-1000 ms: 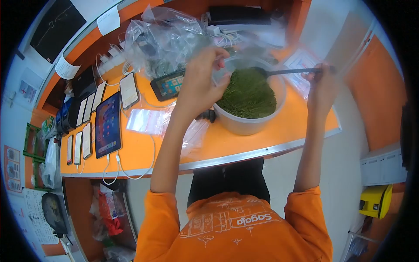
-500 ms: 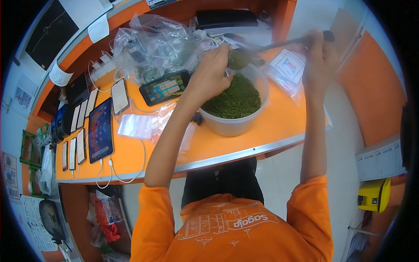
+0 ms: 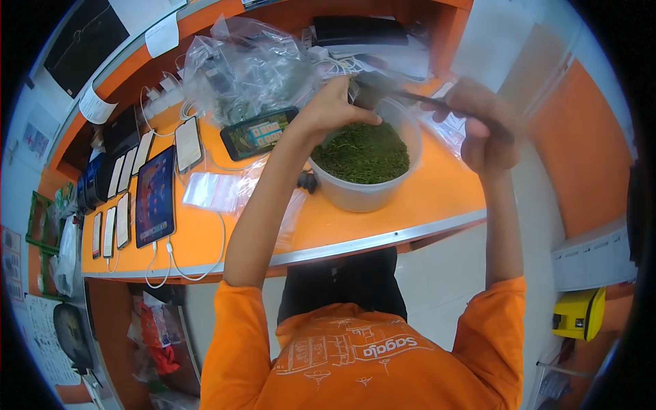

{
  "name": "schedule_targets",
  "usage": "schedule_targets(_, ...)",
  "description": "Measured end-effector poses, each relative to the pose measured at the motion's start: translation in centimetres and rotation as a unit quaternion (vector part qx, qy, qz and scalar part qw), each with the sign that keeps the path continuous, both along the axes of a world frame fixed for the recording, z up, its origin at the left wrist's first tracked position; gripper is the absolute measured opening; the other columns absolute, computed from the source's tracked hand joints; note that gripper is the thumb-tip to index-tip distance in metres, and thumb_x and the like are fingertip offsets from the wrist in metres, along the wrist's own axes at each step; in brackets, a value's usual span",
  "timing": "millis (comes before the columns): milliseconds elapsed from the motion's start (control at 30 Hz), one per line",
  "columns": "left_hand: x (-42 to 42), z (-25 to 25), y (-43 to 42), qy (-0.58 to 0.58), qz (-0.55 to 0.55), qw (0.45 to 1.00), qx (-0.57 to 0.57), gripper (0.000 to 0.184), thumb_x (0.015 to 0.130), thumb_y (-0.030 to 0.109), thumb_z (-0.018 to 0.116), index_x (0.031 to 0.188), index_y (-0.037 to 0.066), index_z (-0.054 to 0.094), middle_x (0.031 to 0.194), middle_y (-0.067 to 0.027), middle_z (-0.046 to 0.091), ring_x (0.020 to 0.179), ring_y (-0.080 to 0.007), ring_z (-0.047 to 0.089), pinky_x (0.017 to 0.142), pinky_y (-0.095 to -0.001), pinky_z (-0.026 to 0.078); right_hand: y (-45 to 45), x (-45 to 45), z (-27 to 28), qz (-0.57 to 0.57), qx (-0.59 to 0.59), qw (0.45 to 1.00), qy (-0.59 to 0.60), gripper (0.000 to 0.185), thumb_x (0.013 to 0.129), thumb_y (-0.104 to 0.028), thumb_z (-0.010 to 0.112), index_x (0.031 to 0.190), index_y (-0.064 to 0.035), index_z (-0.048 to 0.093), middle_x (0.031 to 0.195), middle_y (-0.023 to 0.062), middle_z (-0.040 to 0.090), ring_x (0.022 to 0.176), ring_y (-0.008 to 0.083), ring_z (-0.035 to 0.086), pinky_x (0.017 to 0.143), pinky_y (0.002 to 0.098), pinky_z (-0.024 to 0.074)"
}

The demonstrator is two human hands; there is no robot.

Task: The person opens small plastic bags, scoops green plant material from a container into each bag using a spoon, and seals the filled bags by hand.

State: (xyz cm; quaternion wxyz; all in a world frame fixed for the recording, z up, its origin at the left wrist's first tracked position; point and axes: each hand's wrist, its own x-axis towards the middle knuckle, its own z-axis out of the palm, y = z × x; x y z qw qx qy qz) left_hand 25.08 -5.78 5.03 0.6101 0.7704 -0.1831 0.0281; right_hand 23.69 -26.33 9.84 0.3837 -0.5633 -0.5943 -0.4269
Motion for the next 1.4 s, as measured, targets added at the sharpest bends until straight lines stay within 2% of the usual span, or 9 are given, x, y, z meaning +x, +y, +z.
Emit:
schedule_targets(300,0.1,0.2,0.4,0.104,-0.071,0.985,-0.115,0.043,0.057,-0.003,0.071,0.096,-0.001,0.055,0.086,-0.006,0.058,0.081,-0.0156,0.056,0.073,-0.0277,0.044,-0.6,-1.8,0.0,-0.056,-0.079,0.984,-0.152,0.027,0.086,-0.024,0.052,0.084,0.0024,0.058,0.061,0.0111,0.055,0.057,0.0239,0.057,0.043,0.0261,0.0414)
schedule_targets(500,0.7,-0.1,0.9,0.121,-0.126,0.974,-0.144,0.046,0.06,-0.005,0.068,0.104,-0.003,0.054,0.091,-0.0083,0.058,0.083,-0.018,0.057,0.075,-0.0285,0.045,-1.3,-1.0,-2.5,-0.055,0.112,0.992,0.027,0.042,0.093,-0.034,0.036,0.088,0.0054,0.051,0.066,0.012,0.06,0.062,0.0219,0.06,0.052,0.0285,0.0461)
schedule_targets(633,0.6,-0.3,1.4,0.098,-0.128,0.969,-0.187,0.04,0.064,-0.006,0.063,0.104,-0.004,0.055,0.093,-0.0097,0.058,0.084,-0.0195,0.058,0.076,-0.0296,0.045,-0.7,-1.2,-2.8,-0.082,0.297,0.923,0.229,0.039,0.094,-0.031,0.037,0.088,0.0059,0.048,0.064,0.0121,0.054,0.055,0.0165,0.054,0.056,0.0305,0.0519)
schedule_targets(800,0.9,-0.8,2.2,0.12,-0.159,0.942,-0.269,0.039,0.066,-0.005,0.06,0.104,-0.004,0.055,0.097,-0.0122,0.058,0.089,-0.0214,0.058,0.078,-0.0308,0.047,-0.8,0.3,-3.9,-0.09,0.247,0.843,0.469,0.025,0.09,-0.019,0.045,0.084,0.0042,0.05,0.062,0.0065,0.047,0.054,0.0112,0.05,0.052,0.0292,0.0528)
schedule_targets(967,0.7,-0.6,2.6,0.125,-0.154,0.948,-0.248,0.042,0.064,-0.007,0.059,0.106,-0.003,0.055,0.098,-0.013,0.059,0.093,-0.021,0.057,0.078,-0.029,0.047,-2.3,1.4,-4.6,-0.087,0.227,0.809,0.536,0.021,0.088,-0.023,0.051,0.088,-0.0017,0.054,0.066,0.0009,0.046,0.052,0.0062,0.042,0.042,0.0194,0.0372)
schedule_targets(1067,0.7,-0.6,2.7,0.119,-0.16,0.952,-0.232,0.042,0.063,-0.007,0.059,0.105,-0.002,0.056,0.098,-0.0117,0.06,0.093,-0.0197,0.058,0.077,-0.0273,0.047,-2.2,0.4,-3.9,-0.255,0.185,0.828,0.463,0.02,0.086,-0.021,0.054,0.088,-0.0016,0.056,0.067,0.0017,0.046,0.057,0.0074,0.043,0.049,0.0224,0.0392)
schedule_targets(1167,0.7,-0.7,2.9,0.099,-0.159,0.963,-0.195,0.042,0.063,-0.008,0.059,0.104,-0.001,0.057,0.098,-0.0108,0.06,0.092,-0.0186,0.058,0.076,-0.0268,0.047,-1.8,-0.1,-3.1,-0.389,0.162,0.894,0.152,0.016,0.081,-0.016,0.06,0.091,-0.0031,0.058,0.072,0.0044,0.047,0.067,0.0131,0.047,0.06,0.028,0.0398)
schedule_targets(1267,0.6,-0.9,2.5,0.076,-0.184,0.967,-0.158,0.041,0.063,-0.008,0.059,0.104,-0.001,0.057,0.098,-0.0105,0.06,0.092,-0.0175,0.057,0.075,-0.0266,0.047,1.6,-2.4,-1.3,-0.323,-0.063,0.941,0.076,0.02,0.074,-0.012,0.065,0.092,-0.0062,0.06,0.079,0.0075,0.047,0.078,0.0195,0.047,0.068,0.0334,0.0371)
schedule_targets(1400,-0.2,-0.6,1.7,0.059,-0.206,0.964,-0.156,0.04,0.061,-0.008,0.059,0.1,-0.002,0.059,0.095,-0.0106,0.061,0.09,-0.0176,0.057,0.074,-0.0258,0.045,4.1,-0.9,-2.2,-0.253,-0.16,0.945,0.129,0.016,0.071,-0.012,0.067,0.085,-0.0064,0.063,0.079,0.0081,0.045,0.081,0.0229,0.047,0.068,0.0341,0.0359)
